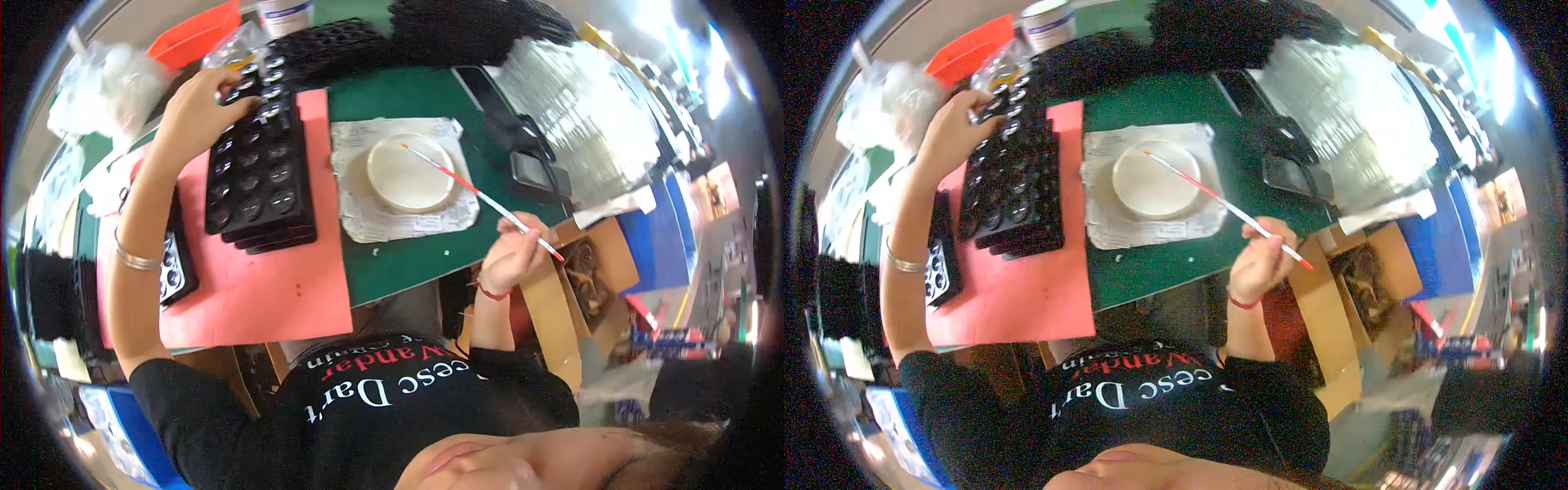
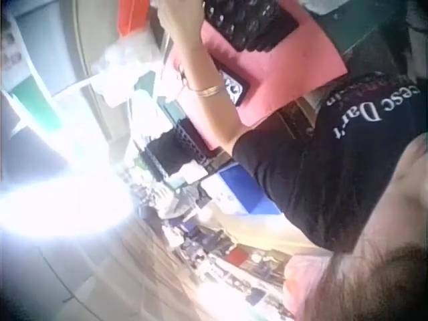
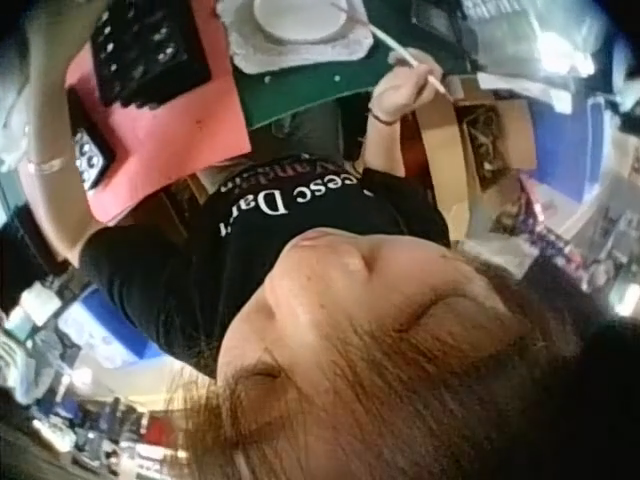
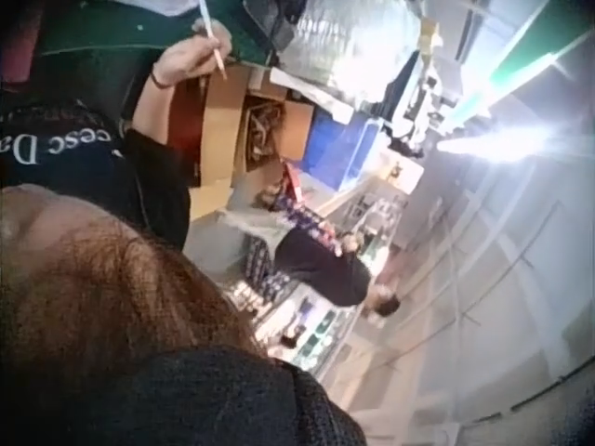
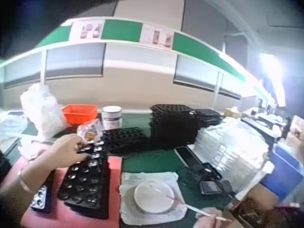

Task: The recorder is using a brush to apply a yellow sealant or paint to cylindrical light components in a factory setting.

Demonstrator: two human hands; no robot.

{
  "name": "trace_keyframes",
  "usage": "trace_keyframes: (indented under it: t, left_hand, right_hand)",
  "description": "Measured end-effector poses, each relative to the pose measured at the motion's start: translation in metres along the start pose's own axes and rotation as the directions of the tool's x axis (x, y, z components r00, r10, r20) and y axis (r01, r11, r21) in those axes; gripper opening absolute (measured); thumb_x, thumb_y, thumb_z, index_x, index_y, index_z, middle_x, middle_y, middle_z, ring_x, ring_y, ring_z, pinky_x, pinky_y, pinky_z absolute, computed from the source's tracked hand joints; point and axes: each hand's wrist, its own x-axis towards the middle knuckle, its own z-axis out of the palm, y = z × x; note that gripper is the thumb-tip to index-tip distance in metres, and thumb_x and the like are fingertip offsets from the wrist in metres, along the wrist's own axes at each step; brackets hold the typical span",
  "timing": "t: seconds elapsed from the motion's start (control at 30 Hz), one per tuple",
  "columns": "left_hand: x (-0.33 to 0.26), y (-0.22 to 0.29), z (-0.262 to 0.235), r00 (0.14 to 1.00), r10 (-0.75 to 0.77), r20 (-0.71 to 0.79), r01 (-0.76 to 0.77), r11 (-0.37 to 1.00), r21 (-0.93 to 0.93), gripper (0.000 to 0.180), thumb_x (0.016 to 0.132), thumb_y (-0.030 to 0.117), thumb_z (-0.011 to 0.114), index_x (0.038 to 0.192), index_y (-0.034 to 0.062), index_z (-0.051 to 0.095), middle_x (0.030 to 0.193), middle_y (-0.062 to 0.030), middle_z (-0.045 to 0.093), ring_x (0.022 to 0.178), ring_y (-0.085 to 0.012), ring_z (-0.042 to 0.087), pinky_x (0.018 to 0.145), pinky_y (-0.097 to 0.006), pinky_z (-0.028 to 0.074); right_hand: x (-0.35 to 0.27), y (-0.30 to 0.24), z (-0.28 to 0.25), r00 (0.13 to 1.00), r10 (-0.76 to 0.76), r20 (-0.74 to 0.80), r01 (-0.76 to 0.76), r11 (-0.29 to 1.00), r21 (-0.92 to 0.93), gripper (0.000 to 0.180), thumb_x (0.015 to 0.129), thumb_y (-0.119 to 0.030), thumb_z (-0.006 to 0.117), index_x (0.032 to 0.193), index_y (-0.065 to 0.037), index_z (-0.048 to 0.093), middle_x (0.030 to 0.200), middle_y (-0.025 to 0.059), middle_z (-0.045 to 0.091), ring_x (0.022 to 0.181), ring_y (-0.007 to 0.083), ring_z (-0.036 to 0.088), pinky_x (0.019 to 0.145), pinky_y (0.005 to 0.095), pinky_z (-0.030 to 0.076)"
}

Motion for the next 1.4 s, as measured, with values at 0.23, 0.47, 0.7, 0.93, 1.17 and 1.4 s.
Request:
trace_keyframes:
  t: [0.23,0.47,0.7,0.93,1.17,1.4]
  left_hand:
    - [-0.019,0.006,-0.006,0.976,0.041,-0.212,-0.071,0.989,-0.132,0.028,0.072,0.017,0.066,0.094,0.0028,0.056,0.086,-0.0082,0.061,0.084,-0.0168,0.057,0.073,-0.030,0.043]
    - [-0.110,0.105,-0.008,0.892,0.451,0.031,-0.382,0.788,-0.484,0.039,0.051,-0.002,0.069,0.087,0.0032,0.056,0.091,-0.0100,0.061,0.084,-0.0241,0.059,0.073,-0.033,0.046]
    - [-0.142,0.087,0.060,0.924,0.293,0.248,-0.035,0.708,-0.705,0.035,0.056,0.000,0.068,0.090,0.0044,0.057,0.086,-0.0096,0.059,0.079,-0.0260,0.057,0.070,-0.032,0.046]
    - [-0.145,0.084,0.060,0.926,0.159,0.342,0.169,0.635,-0.754,0.029,0.064,0.004,0.067,0.092,0.0030,0.059,0.083,-0.0107,0.059,0.075,-0.0222,0.058,0.067,-0.029,0.045]
    - [-0.145,0.086,0.059,0.911,0.118,0.394,0.256,0.588,-0.767,0.029,0.067,0.006,0.067,0.094,0.0011,0.059,0.082,-0.0107,0.062,0.075,-0.0197,0.061,0.068,-0.027,0.047]
    - [-0.150,0.082,0.059,0.805,-0.021,0.593,0.573,0.290,-0.767,0.024,0.074,0.008,0.066,0.094,-0.0027,0.058,0.082,-0.0058,0.063,0.075,-0.0080,0.057,0.068,-0.023,0.047]
  right_hand:
    - [0.002,-0.002,0.002,0.996,0.085,0.013,-0.085,0.996,0.022,0.023,0.091,-0.020,0.037,0.086,0.000,0.049,0.079,0.0112,0.051,0.066,0.0177,0.048,0.058,0.0289,0.040]
    - [0.027,-0.021,-0.006,0.991,-0.109,0.075,0.122,0.975,-0.185,0.026,0.091,-0.022,0.035,0.082,0.000,0.045,0.072,0.0120,0.048,0.062,0.0170,0.045,0.058,0.0266,0.037]
    - [0.039,-0.048,-0.001,0.890,-0.318,0.326,0.407,0.877,-0.256,0.032,0.090,-0.028,0.036,0.078,0.000,0.046,0.057,0.0094,0.042,0.051,0.0147,0.039,0.047,0.0252,0.031]
    - [0.026,-0.048,0.022,0.803,-0.454,0.386,0.551,0.812,-0.192,0.030,0.089,-0.025,0.038,0.070,-0.002,0.042,0.053,0.0051,0.037,0.047,0.0125,0.032,0.040,0.0240,0.025]
    - [0.021,-0.035,0.026,0.960,-0.251,0.127,0.272,0.942,-0.197,0.028,0.090,-0.024,0.040,0.072,-0.003,0.045,0.058,0.0065,0.044,0.050,0.0131,0.039,0.046,0.0239,0.029]
    - [0.016,-0.029,0.009,0.989,0.130,0.073,-0.147,0.939,0.312,0.022,0.090,-0.025,0.043,0.084,-0.005,0.051,0.073,0.0031,0.051,0.062,0.0115,0.041,0.056,0.0236,0.034]
